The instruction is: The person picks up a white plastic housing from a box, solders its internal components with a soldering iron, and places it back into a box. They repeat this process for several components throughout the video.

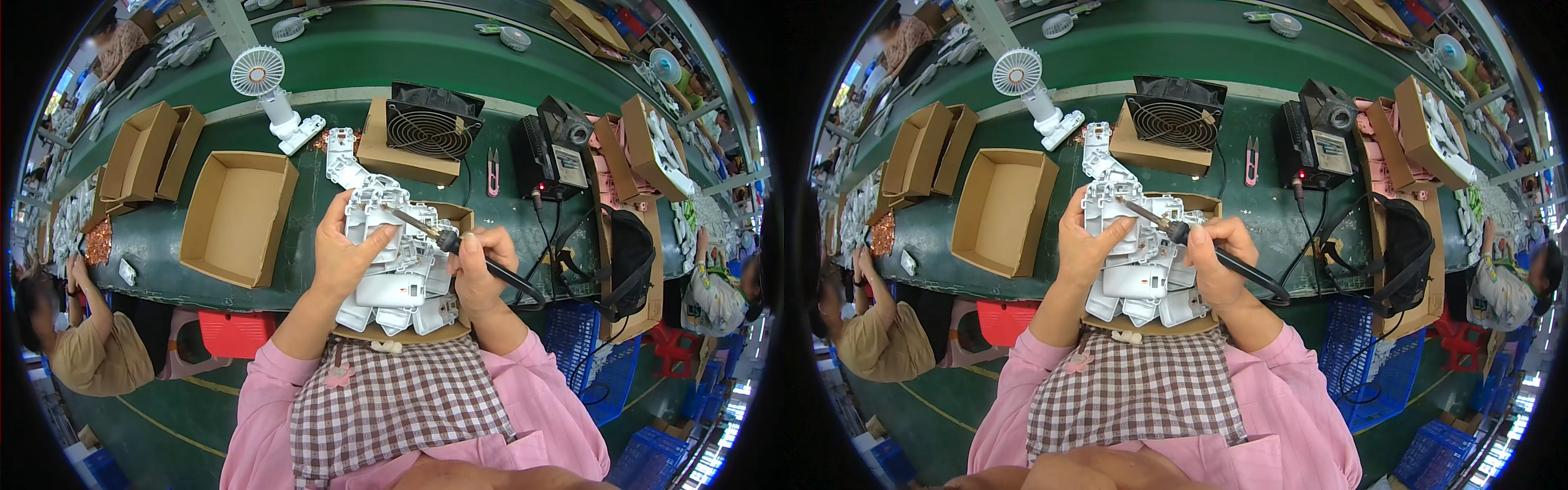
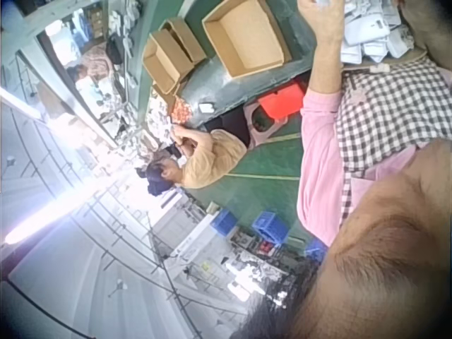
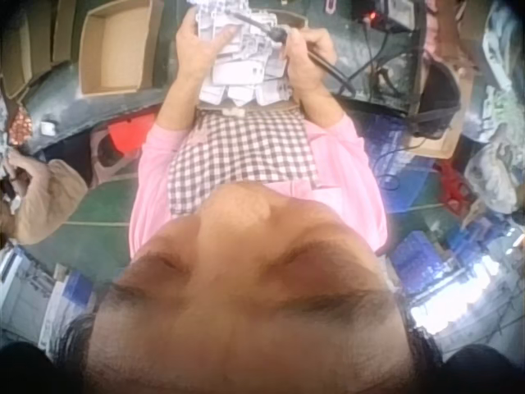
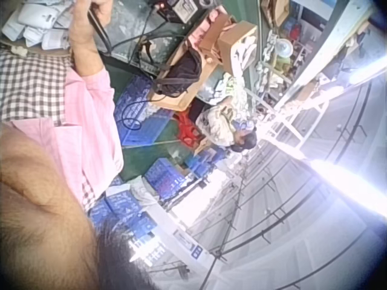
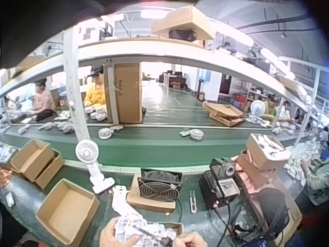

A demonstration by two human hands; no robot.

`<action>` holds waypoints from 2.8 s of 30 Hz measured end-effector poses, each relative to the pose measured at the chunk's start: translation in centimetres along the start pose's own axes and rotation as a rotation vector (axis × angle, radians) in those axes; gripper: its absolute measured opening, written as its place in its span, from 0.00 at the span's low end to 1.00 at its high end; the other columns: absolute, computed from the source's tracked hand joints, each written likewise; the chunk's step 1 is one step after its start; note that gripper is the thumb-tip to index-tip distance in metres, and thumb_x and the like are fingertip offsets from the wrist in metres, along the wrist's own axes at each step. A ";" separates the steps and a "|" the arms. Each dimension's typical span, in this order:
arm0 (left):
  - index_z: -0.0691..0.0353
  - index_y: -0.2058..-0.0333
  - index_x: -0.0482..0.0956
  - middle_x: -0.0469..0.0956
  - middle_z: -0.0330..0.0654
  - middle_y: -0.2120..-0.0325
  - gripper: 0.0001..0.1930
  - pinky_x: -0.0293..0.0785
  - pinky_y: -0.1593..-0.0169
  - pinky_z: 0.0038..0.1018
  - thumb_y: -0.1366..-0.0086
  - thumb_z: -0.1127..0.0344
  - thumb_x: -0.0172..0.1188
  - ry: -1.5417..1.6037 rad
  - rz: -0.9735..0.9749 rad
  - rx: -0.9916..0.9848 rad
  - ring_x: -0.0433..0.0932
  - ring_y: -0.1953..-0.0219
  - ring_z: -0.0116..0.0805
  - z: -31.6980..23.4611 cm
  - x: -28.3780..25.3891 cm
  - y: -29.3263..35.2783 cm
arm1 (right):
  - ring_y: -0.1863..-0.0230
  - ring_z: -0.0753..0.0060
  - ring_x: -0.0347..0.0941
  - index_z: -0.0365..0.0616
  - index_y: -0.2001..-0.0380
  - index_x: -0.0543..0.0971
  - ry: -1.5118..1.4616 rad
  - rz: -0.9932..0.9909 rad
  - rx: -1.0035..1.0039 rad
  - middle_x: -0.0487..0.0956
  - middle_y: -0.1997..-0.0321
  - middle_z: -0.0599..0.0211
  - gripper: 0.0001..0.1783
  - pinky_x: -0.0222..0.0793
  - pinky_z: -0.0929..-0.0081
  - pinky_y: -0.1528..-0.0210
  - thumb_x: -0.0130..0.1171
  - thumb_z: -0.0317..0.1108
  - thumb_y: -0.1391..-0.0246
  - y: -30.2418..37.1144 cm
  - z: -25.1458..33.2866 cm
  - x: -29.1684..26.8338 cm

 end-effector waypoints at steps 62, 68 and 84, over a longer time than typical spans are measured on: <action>0.72 0.52 0.70 0.78 0.43 0.66 0.18 0.71 0.60 0.22 0.41 0.74 0.53 -0.126 -0.076 0.066 0.74 0.65 0.23 0.7 0.2 0.8 | 0.86 0.81 0.65 0.40 0.75 0.65 0.044 0.047 -0.009 0.70 0.81 0.65 0.09 0.61 0.84 0.84 0.52 0.30 0.43 0.3 0.4 0.3; 0.72 0.52 0.70 0.78 0.44 0.66 0.18 0.71 0.61 0.22 0.42 0.74 0.53 -0.152 -0.057 0.063 0.75 0.65 0.24 0.7 0.2 0.8 | 0.86 0.81 0.65 0.40 0.74 0.65 0.043 0.050 -0.001 0.69 0.81 0.65 0.09 0.60 0.85 0.84 0.52 0.30 0.43 0.2 0.3 0.4; 0.70 0.48 0.64 0.73 0.44 0.57 0.25 0.69 0.53 0.23 0.46 0.78 0.56 -0.159 -0.147 0.134 0.72 0.57 0.27 -1.5 -0.7 1.0 | 0.85 0.83 0.64 0.40 0.73 0.64 -0.100 -0.026 -0.049 0.70 0.81 0.66 0.09 0.62 0.84 0.82 0.51 0.29 0.43 0.4 0.3 -0.6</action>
Point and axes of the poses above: each hand's wrist, its own y-axis away from the middle knuckle, its own x-axis out of the palm, z = x × y, the point moved 6 cm from there along -y, towards the middle knuckle
